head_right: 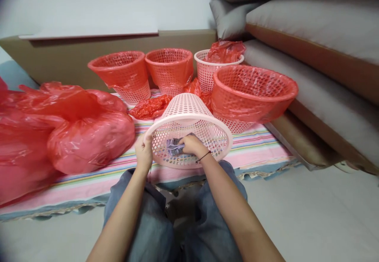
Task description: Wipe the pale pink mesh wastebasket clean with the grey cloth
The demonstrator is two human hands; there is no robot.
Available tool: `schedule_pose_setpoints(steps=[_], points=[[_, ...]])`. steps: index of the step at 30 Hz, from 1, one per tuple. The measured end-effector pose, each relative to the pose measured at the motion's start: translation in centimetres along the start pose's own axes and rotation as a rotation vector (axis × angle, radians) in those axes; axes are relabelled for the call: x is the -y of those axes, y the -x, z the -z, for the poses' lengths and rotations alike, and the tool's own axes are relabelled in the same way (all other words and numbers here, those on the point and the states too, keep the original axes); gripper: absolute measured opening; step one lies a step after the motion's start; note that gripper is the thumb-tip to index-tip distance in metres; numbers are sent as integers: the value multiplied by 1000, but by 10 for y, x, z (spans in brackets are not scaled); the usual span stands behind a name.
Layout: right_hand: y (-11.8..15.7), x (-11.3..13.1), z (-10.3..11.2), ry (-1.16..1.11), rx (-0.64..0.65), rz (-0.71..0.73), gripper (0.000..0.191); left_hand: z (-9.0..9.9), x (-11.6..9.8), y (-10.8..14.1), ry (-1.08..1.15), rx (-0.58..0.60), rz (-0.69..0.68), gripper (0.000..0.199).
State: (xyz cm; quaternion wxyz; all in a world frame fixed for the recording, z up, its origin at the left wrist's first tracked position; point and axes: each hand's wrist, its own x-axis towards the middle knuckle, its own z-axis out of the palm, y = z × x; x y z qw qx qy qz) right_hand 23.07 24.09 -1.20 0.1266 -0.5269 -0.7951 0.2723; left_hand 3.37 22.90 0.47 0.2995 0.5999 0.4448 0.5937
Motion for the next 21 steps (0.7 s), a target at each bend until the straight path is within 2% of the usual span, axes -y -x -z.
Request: schedule_pose_setpoints(steps=[4, 7, 10, 16, 18, 21], points=[[14, 8, -1, -52, 164, 58, 23, -1, -1, 4, -7, -26, 6, 54], [15, 7, 3, -118, 180, 70, 12, -1, -2, 6, -9, -37, 16, 53], [12, 1, 12, -190, 19, 34, 11, 0, -3, 7, -3, -41, 28, 51], [-5, -11, 18, -237, -580, -275, 38, -1, -5, 8, 11, -49, 56, 48], [-13, -11, 14, -247, -661, -342, 40, -2, -6, 8, 12, -53, 60, 47], [-23, -6, 3, -307, -615, -323, 40, -2, -6, 8, 13, -55, 66, 46]])
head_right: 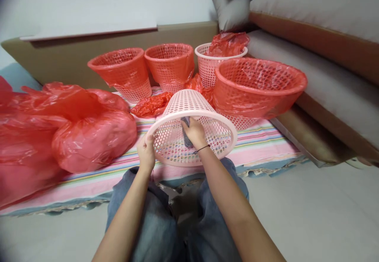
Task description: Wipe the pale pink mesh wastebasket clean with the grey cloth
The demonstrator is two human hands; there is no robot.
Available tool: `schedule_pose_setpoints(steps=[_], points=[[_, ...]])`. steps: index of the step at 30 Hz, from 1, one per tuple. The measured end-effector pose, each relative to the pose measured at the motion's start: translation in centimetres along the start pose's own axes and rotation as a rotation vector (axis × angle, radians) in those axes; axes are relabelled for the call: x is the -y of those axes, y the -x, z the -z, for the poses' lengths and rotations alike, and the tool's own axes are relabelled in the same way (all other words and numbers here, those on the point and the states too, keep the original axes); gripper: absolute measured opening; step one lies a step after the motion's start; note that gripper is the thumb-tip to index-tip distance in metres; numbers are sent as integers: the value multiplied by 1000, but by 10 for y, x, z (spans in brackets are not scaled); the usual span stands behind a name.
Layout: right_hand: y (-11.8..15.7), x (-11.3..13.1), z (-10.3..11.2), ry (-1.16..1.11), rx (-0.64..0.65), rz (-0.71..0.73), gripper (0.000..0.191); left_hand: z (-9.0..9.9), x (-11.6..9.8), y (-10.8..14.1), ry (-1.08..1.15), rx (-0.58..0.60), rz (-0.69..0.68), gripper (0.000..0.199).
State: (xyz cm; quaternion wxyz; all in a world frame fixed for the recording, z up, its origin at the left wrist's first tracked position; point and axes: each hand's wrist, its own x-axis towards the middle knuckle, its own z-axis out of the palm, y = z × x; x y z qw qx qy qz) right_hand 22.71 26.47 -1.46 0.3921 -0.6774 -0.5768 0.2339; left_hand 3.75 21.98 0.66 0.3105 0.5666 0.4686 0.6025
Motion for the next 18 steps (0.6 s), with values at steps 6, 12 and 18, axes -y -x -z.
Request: schedule_pose_setpoints(steps=[6, 12, 18], points=[[1, -7, -19, -114, 215, 47, 40, 2, 0, 0, 4, 6, 18, 46], [7, -21, -24, -50, 251, 181, 34, 3, 2, 0, 5, 24, 25, 45], [9, -35, -33, 2, 382, 346, 108, 5, 3, -2, 14, 22, 41, 42]])
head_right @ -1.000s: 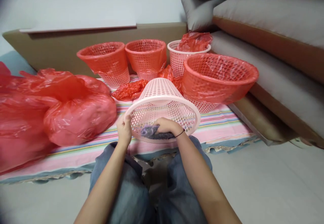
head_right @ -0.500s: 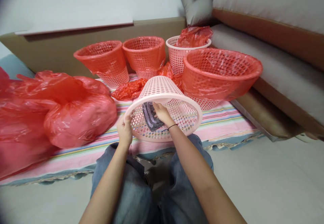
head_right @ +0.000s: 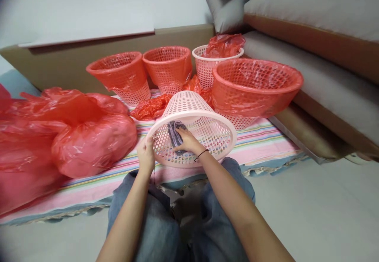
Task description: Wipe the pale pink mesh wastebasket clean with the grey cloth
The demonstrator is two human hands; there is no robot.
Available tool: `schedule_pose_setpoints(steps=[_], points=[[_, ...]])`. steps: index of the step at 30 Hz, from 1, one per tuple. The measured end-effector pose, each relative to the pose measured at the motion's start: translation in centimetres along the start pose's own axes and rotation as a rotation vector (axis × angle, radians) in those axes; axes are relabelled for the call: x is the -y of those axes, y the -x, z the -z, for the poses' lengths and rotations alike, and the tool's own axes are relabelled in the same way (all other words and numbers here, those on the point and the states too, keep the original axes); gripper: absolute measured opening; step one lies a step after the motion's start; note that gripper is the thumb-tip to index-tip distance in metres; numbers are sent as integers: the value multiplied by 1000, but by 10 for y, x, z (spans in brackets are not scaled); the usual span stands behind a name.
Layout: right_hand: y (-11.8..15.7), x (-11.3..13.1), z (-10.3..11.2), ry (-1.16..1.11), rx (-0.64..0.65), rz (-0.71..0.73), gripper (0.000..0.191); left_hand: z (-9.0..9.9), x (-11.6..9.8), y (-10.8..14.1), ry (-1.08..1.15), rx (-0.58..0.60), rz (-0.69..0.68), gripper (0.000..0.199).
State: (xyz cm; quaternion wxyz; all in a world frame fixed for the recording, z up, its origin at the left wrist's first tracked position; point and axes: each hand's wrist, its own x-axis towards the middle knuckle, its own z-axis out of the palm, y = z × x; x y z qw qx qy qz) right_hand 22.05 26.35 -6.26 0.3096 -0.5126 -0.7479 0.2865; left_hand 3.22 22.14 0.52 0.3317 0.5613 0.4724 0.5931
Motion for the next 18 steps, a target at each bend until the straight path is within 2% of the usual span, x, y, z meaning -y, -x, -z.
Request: schedule_pose_setpoints(steps=[3, 5, 7, 10, 12, 16, 18], points=[[2, -11, -1, 48, 147, 54, 142, 2, 1, -1, -2, 6, -1, 43], [3, -14, 0, 100, 203, 99, 146, 3, 2, -1, -6, 9, -6, 44], [5, -11, 2, 108, 168, 147, 134, 3, 3, -2, -12, 10, -17, 45], [8, -1, 6, 55, 68, 177, 92, 3, 3, -2, -27, 11, -40, 45], [10, 6, 8, 30, 39, 157, 73, 3, 3, -3, -40, 15, -56, 45], [14, 16, 11, -52, -48, 60, 56, 4, 3, -3, -65, 33, -81, 45], [16, 20, 13, -125, -128, 7, 49, 6, 5, -1, -92, 1, -136, 42]])
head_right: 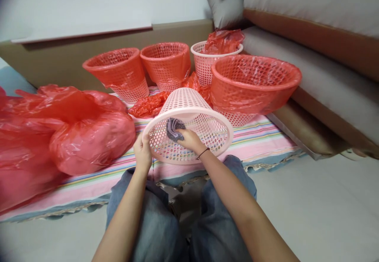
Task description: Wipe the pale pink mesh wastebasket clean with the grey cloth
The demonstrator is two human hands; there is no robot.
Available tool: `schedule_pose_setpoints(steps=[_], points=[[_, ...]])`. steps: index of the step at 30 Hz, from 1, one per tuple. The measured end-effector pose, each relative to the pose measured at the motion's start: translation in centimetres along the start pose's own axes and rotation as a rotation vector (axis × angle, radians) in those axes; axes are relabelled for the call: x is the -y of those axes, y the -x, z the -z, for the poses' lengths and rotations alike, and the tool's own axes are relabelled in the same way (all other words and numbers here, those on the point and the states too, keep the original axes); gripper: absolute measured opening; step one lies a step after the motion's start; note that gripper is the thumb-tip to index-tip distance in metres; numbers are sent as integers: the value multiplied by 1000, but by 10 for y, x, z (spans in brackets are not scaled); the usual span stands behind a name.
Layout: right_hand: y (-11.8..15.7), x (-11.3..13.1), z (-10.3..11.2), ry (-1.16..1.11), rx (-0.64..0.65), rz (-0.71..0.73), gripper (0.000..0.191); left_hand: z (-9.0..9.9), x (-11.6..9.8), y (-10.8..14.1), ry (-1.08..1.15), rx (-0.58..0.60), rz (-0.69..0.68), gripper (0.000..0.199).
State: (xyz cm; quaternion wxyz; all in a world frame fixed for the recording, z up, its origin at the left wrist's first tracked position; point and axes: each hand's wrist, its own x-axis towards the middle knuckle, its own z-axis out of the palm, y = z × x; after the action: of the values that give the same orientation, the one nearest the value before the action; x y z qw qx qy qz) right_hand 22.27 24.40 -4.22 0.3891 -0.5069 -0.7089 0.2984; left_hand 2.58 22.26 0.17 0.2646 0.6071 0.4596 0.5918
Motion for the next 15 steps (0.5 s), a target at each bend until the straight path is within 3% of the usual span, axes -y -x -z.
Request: schedule_pose_setpoints(steps=[2, 4, 6, 7, 8, 10, 15], points=[[0, 5, 1, -95, -99, -51, 44, 2, 1, 4, -82, -113, -202, 46], [-1, 9, 4, -205, -190, -108, 39, 1, 0, 11, -164, -156, -557, 54], [-1, 13, 7, -318, -259, -166, 37, -5, -3, 20, -201, -19, -837, 51], [-1, 15, 8, -373, -285, -188, 37, -10, -5, 25, -206, 86, -898, 49], [0, 16, 10, -427, -306, -206, 39, -17, -7, 30, -215, 171, -890, 46], [2, 19, 13, -528, -333, -232, 42, -32, -7, 38, -237, 228, -770, 48], [6, 26, 17, -698, -330, -256, 47, -58, 7, 48, -149, 340, -239, 81]])
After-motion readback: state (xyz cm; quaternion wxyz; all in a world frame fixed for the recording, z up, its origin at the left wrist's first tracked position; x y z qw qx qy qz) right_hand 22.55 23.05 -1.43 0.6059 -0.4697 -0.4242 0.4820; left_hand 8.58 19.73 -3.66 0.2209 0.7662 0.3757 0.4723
